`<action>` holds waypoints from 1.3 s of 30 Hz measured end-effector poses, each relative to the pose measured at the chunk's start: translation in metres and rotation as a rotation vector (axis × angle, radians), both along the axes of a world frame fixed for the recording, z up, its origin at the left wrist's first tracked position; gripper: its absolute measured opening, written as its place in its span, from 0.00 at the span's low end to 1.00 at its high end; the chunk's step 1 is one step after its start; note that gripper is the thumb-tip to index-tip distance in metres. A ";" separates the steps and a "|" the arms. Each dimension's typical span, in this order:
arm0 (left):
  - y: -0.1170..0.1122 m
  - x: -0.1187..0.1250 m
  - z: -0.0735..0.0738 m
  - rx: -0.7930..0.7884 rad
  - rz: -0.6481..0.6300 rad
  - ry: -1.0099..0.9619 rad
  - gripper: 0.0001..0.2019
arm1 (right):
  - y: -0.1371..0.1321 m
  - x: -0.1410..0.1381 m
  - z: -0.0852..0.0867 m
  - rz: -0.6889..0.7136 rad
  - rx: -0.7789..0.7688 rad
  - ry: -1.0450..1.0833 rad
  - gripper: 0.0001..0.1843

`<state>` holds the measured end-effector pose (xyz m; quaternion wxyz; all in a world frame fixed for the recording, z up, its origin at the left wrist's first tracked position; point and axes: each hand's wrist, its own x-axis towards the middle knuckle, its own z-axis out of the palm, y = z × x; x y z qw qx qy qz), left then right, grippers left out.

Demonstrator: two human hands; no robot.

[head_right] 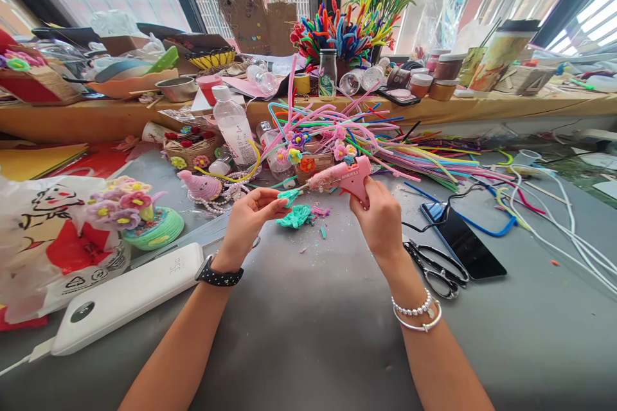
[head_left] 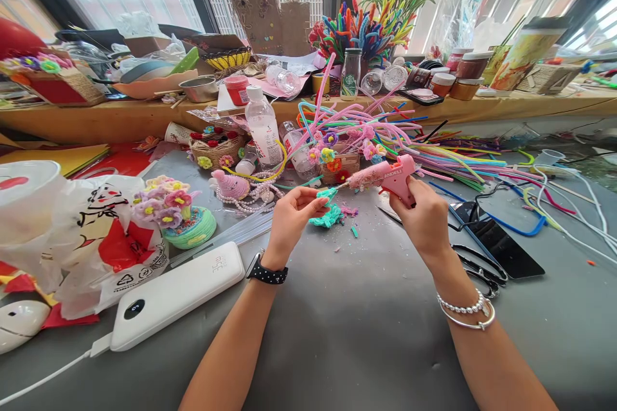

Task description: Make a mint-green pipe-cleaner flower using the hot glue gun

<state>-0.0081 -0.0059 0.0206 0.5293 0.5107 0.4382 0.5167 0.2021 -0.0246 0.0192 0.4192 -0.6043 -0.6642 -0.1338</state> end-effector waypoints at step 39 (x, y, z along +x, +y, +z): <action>0.006 -0.027 0.013 -0.037 0.103 -0.220 0.15 | 0.032 0.021 -0.017 0.004 -0.388 -0.093 0.15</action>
